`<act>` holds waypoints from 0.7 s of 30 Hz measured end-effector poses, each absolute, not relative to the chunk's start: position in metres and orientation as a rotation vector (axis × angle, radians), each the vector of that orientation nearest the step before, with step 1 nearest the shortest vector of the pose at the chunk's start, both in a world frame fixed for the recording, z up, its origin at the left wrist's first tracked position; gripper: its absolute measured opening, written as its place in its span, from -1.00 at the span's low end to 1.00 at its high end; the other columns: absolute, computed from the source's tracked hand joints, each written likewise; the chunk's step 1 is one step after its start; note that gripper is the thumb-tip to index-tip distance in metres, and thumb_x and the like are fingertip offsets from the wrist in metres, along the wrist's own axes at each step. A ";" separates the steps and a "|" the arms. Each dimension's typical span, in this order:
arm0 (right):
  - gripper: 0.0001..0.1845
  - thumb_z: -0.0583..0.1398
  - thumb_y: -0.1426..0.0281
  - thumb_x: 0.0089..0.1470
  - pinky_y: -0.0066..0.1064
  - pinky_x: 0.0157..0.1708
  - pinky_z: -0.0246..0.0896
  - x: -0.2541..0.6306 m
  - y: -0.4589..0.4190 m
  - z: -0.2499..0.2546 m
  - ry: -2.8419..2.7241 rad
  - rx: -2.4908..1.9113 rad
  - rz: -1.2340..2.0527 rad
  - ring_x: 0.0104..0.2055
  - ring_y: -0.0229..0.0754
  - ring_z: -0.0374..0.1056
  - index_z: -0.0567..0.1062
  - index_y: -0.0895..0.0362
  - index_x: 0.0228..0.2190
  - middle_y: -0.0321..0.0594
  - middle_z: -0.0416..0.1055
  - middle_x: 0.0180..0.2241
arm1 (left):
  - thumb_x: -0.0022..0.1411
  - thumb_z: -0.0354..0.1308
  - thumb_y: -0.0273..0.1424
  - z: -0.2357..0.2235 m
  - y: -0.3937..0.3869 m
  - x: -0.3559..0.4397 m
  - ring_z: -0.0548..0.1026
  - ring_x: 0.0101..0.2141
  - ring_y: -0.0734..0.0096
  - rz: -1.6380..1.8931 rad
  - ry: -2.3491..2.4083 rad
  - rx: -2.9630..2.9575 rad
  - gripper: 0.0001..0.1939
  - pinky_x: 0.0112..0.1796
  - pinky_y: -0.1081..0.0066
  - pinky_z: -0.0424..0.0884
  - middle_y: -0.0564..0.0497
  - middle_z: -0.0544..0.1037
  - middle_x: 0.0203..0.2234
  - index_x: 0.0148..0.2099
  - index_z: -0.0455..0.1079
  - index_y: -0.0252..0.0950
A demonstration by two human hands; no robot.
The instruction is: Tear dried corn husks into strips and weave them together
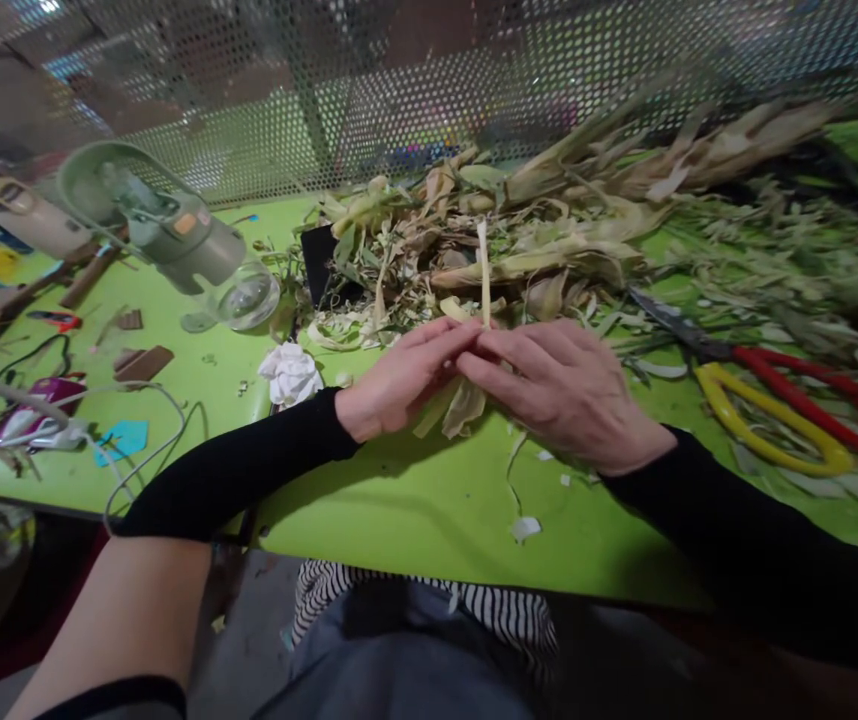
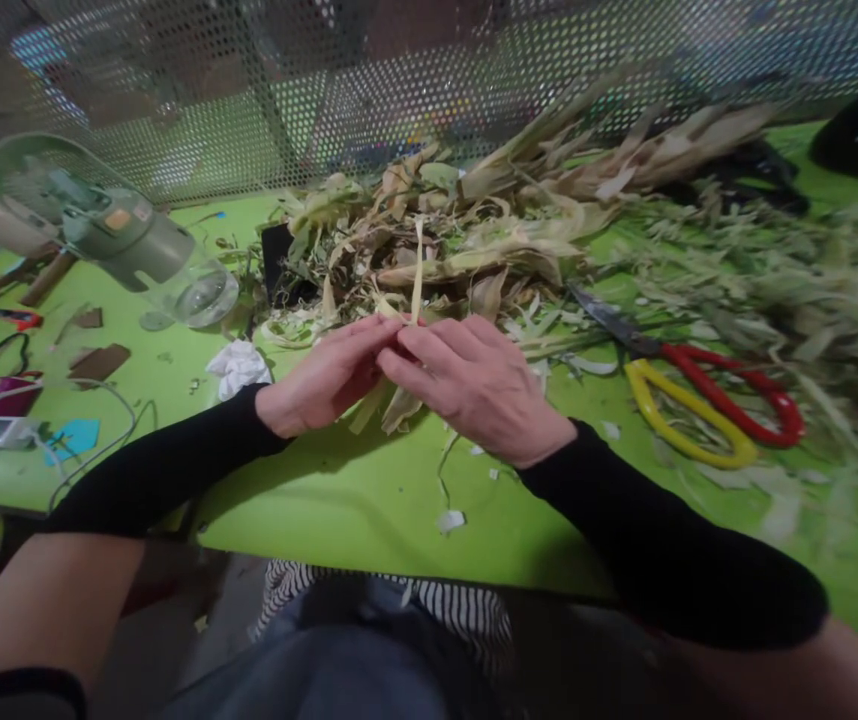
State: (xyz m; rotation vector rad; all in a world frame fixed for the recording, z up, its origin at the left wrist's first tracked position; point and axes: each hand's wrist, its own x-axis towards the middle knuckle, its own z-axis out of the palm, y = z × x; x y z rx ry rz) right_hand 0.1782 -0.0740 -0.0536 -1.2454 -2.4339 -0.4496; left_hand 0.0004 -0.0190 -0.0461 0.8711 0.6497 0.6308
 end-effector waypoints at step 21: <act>-0.77 0.22 0.15 0.26 -0.30 -0.42 0.35 0.171 -0.069 -0.066 -1.583 -1.392 0.502 -0.31 -0.09 0.46 0.51 0.05 -0.25 -0.18 0.49 -0.31 | 0.24 0.27 -0.44 -0.047 -0.014 -0.005 0.45 -0.39 0.58 0.646 0.702 1.455 -0.82 -0.25 0.48 0.40 0.10 0.48 -0.41 -0.14 0.35 -0.33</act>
